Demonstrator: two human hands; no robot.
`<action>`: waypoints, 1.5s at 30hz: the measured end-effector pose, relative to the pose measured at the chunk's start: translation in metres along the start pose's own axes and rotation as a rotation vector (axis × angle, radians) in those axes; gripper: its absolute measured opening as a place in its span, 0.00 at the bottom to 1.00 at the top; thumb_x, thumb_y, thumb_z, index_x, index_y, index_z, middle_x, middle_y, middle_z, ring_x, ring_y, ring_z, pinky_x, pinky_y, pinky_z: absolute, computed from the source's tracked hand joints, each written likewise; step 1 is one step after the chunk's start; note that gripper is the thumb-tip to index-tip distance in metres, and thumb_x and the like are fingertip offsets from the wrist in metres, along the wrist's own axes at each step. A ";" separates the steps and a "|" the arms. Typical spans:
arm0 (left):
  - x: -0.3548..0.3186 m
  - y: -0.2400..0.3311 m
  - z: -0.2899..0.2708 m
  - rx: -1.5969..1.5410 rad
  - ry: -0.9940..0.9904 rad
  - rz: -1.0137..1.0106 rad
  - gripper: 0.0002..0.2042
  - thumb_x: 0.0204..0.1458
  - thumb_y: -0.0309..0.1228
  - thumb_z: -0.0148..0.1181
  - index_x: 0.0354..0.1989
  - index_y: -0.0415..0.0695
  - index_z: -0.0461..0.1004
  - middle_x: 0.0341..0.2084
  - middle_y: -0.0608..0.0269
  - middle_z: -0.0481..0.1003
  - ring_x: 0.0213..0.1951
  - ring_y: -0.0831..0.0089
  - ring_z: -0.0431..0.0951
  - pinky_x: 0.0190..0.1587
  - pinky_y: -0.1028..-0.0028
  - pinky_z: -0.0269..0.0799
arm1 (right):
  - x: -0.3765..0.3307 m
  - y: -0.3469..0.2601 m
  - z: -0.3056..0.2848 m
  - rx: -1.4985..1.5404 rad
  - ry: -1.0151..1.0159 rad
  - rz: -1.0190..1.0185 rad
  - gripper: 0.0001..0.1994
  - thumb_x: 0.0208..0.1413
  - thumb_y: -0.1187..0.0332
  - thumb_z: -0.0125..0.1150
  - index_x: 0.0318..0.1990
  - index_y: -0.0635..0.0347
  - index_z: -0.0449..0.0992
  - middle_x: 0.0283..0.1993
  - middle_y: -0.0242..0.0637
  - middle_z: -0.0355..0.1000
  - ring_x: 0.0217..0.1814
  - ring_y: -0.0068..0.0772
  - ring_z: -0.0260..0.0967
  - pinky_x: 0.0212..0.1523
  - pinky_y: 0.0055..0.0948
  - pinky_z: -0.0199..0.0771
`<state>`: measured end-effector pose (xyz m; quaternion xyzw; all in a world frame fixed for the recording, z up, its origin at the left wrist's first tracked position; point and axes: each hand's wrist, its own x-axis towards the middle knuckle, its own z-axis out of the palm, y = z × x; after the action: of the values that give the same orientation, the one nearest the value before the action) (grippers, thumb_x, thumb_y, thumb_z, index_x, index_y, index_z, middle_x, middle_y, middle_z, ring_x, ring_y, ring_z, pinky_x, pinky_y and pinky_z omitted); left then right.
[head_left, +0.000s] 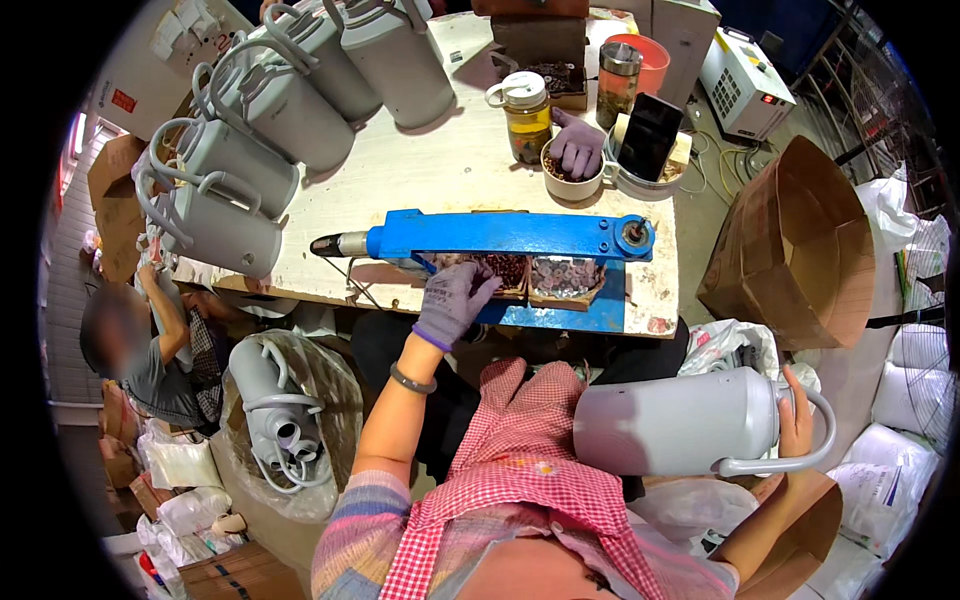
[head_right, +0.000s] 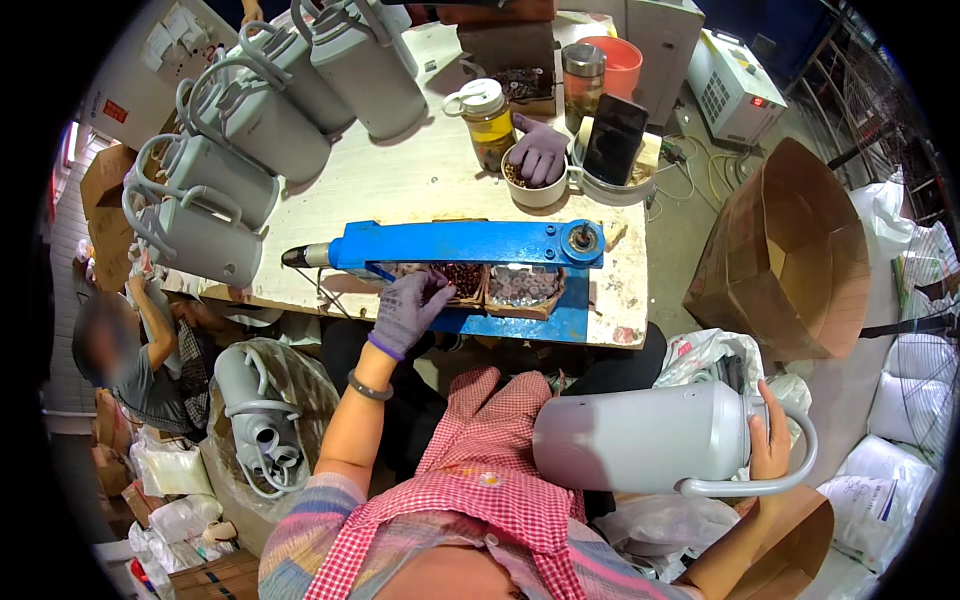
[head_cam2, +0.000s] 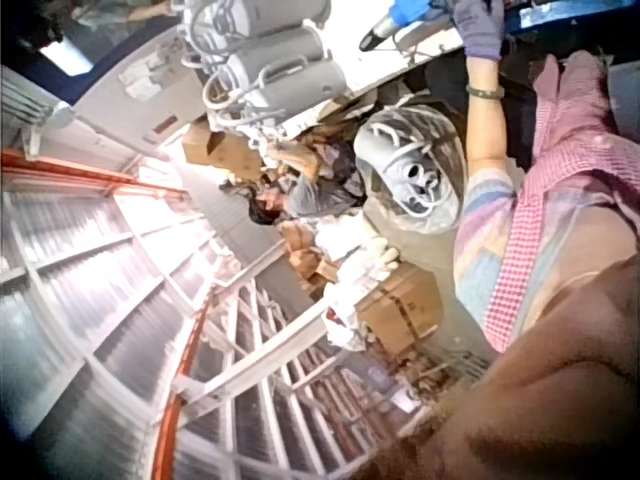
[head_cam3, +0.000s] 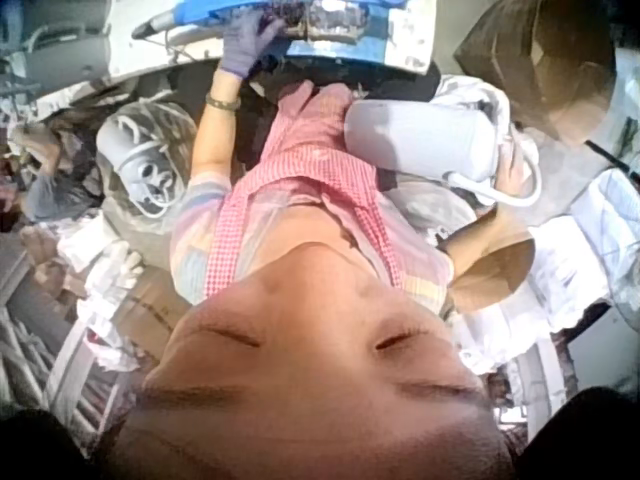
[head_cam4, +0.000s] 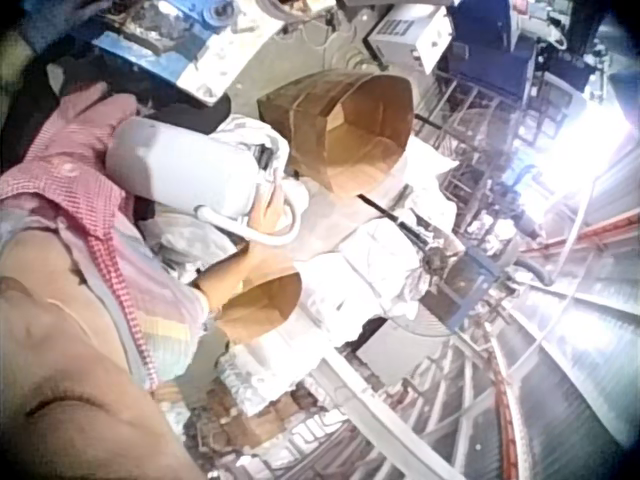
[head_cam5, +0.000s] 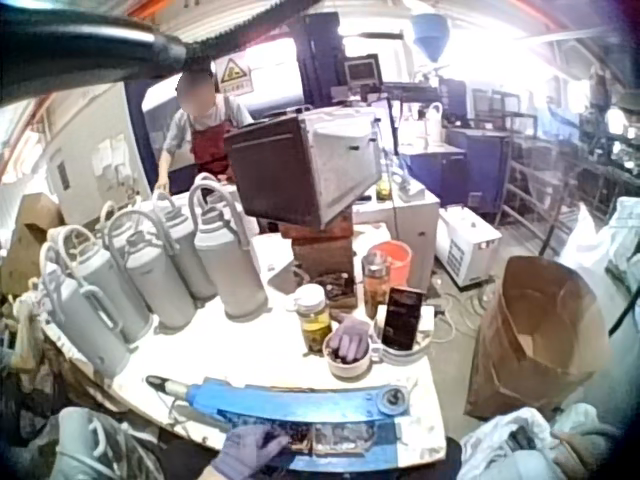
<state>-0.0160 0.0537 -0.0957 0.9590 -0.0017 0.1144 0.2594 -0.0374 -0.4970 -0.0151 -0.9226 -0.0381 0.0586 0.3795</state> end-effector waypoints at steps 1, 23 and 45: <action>-0.003 0.009 -0.009 -0.061 -0.074 -0.064 0.11 0.56 0.35 0.62 0.34 0.39 0.75 0.27 0.53 0.77 0.31 0.56 0.79 0.34 0.64 0.73 | -0.002 0.001 -0.002 -0.004 -0.009 0.021 0.22 0.63 0.64 0.49 0.63 0.63 0.69 0.62 0.45 0.70 0.65 0.43 0.64 0.68 0.36 0.54; 0.110 0.144 0.020 -0.754 0.046 0.177 0.09 0.52 0.25 0.66 0.42 0.37 0.82 0.37 0.57 0.82 0.37 0.76 0.81 0.43 0.76 0.77 | -0.041 0.039 0.002 0.138 0.439 0.230 0.18 0.61 0.58 0.50 0.47 0.63 0.75 0.40 0.39 0.70 0.42 0.32 0.65 0.48 0.27 0.63; 0.109 0.135 0.022 -0.647 0.084 0.304 0.09 0.53 0.25 0.65 0.42 0.37 0.82 0.39 0.56 0.82 0.40 0.75 0.81 0.44 0.75 0.78 | -0.052 0.029 0.000 0.254 0.427 0.143 0.19 0.61 0.57 0.51 0.49 0.65 0.73 0.46 0.41 0.70 0.48 0.34 0.65 0.55 0.27 0.61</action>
<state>0.0869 -0.0675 -0.0228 0.8105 -0.1697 0.1846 0.5294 -0.0881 -0.5234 -0.0311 -0.8594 0.1160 -0.1062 0.4864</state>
